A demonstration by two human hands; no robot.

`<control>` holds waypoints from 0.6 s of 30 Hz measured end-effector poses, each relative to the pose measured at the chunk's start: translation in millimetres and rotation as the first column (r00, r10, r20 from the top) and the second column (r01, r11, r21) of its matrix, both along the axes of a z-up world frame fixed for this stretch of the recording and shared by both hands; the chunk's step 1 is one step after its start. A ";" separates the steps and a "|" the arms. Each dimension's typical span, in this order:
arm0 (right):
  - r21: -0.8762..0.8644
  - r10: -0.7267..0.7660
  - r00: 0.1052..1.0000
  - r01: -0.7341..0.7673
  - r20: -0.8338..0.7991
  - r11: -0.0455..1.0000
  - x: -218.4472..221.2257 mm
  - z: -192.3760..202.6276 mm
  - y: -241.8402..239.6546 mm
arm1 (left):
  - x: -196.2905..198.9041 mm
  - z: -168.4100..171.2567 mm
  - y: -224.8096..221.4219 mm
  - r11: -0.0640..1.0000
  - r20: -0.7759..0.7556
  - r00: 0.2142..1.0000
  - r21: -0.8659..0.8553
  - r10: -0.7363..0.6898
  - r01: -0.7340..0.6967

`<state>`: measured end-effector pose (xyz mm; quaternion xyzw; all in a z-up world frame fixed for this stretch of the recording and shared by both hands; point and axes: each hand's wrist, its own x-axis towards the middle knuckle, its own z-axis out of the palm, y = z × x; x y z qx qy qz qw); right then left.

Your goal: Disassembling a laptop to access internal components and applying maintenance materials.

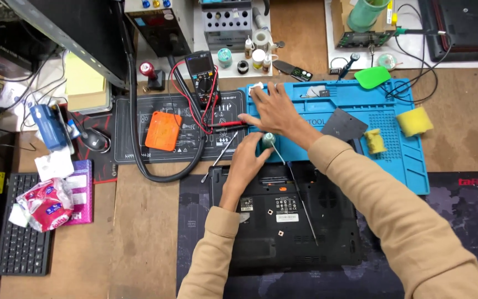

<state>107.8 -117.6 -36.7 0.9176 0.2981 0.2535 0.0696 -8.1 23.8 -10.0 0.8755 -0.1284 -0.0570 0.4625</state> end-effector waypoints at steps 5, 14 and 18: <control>0.097 0.076 0.977 -0.057 -0.200 0.994 9.6 13.3 -1.0 | -7.9 4.5 6.0 0.998 -0.057 0.998 -0.056 -0.001 -0.002; 0.455 0.247 0.695 0.129 -0.675 0.881 11.8 26.1 -19.7 | -3.6 3.9 3.6 0.997 -0.048 0.999 -0.074 -0.006 0.003; 0.321 0.181 0.820 0.004 -0.543 0.947 -2.4 29.5 -17.3 | -4.3 1.0 2.3 0.997 -0.038 0.999 -0.077 0.000 -0.003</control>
